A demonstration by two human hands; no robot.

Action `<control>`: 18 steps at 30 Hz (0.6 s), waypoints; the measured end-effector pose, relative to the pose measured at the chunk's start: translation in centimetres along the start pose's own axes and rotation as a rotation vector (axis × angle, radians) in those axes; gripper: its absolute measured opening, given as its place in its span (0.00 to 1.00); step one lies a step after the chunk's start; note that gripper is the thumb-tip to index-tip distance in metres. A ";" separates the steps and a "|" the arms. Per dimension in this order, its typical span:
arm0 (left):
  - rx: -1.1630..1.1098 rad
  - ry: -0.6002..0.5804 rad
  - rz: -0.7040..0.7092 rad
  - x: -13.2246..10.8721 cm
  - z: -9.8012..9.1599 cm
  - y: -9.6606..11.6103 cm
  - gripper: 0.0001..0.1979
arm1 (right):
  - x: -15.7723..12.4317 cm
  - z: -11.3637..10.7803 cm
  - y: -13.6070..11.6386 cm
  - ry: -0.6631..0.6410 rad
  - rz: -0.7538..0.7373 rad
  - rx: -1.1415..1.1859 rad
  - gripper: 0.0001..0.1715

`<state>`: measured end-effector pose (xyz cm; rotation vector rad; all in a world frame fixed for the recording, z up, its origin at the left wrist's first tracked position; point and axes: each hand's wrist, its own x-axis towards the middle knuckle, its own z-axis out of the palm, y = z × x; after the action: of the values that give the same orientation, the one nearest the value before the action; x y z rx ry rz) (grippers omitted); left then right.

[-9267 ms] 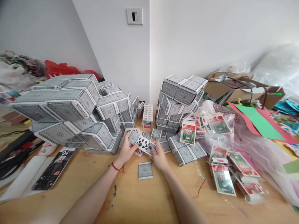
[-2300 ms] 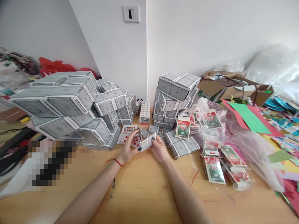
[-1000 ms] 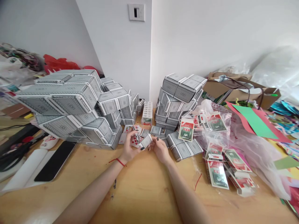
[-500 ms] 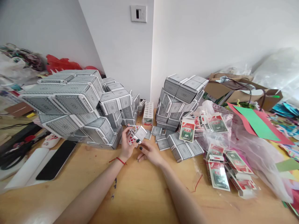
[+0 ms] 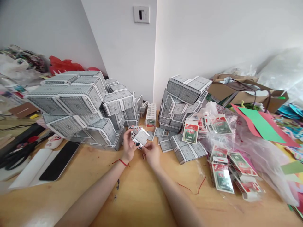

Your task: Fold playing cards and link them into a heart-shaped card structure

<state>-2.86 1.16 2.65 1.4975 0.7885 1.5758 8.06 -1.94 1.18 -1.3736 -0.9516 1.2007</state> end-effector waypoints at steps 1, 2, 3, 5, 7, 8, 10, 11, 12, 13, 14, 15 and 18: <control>0.002 0.002 0.002 -0.1 0.0 0.0 0.33 | 0.0 0.0 0.0 0.015 -0.001 0.007 0.15; -0.005 0.009 0.003 -0.1 0.0 -0.1 0.33 | 0.0 0.0 -0.1 0.030 0.001 0.021 0.15; -0.017 0.017 0.003 -0.2 0.0 -0.2 0.33 | 0.1 0.0 -0.1 0.041 0.006 0.037 0.15; -0.047 0.031 0.003 -0.2 0.0 -0.4 0.32 | 0.3 -0.2 -0.2 0.043 0.025 0.050 0.15; -0.067 0.041 0.004 -0.2 0.0 -0.5 0.32 | 0.4 -0.5 -0.3 0.025 0.029 0.003 0.11; -0.074 0.046 0.004 -0.2 -0.1 -0.5 0.32 | 0.3 -0.7 -0.4 0.019 0.023 -0.035 0.10; -0.086 0.062 0.002 -0.2 -0.1 -0.5 0.32 | 0.2 -1.0 -0.5 0.016 -0.003 -0.099 0.12; -0.090 0.073 -0.001 -0.2 -0.1 -0.5 0.32 | 0.1 -1.1 -0.5 0.022 -0.020 -0.111 0.14; -0.092 0.083 -0.007 -0.2 -0.1 -0.5 0.32 | 0.0 -1.2 -0.5 0.025 -0.038 -0.111 0.16; -0.092 0.089 -0.016 -0.2 -0.1 -0.5 0.32 | -0.1 -1.3 -0.5 0.030 -0.055 -0.103 0.18; -0.087 0.092 -0.027 -0.2 -0.2 -0.5 0.32 | -0.1 -1.5 -0.4 0.041 -0.068 -0.093 0.19; -0.080 0.095 -0.038 -0.2 -0.2 -0.5 0.31 | 0.0 -1.7 -0.3 0.061 -0.076 -0.079 0.20; -0.057 0.092 -0.058 -0.3 -0.2 -0.4 0.31 | 0.6 -2.6 0.0 0.151 -0.096 0.020 0.19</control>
<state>-3.04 1.16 2.13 1.3580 0.8250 1.6200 10.70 -1.86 0.95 -1.3664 -0.8865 1.0175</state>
